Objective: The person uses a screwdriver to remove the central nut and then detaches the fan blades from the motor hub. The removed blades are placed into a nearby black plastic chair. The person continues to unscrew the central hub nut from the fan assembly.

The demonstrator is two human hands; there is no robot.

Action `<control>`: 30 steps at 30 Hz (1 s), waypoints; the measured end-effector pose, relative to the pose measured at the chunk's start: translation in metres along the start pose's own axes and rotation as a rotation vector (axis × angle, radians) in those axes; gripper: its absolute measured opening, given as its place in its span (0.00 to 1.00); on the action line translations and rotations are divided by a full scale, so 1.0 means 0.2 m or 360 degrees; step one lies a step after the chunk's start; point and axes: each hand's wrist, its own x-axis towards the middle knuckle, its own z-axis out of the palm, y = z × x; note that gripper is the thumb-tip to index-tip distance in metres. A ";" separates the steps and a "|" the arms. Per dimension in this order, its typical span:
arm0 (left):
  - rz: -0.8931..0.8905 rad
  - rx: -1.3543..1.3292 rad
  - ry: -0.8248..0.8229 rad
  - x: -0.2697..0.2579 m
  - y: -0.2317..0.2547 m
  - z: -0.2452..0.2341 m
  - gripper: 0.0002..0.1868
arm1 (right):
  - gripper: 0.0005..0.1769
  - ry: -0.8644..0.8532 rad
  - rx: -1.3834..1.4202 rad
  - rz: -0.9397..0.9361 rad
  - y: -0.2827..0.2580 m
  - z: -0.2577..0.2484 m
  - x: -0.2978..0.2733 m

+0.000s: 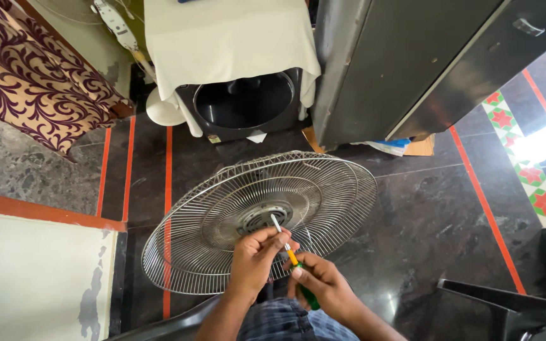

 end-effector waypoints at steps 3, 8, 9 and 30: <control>-0.0219 -0.0088 0.0058 0.00 -0.04 0.02 0.16 | 0.15 0.0059 -0.0238 0.0102 -0.02 0.04 0.01; -0.0267 -0.0162 0.0096 0.02 -0.08 -0.01 0.18 | 0.18 0.0155 -0.0373 0.0236 -0.09 0.08 0.04; -0.0328 -0.0230 0.0107 0.03 -0.08 -0.03 0.17 | 0.19 0.0183 -0.0382 0.0267 -0.10 0.09 0.04; -0.0630 -0.0256 -0.0038 0.13 -0.06 -0.14 0.16 | 0.18 0.0332 -0.0271 0.0289 -0.05 0.13 0.17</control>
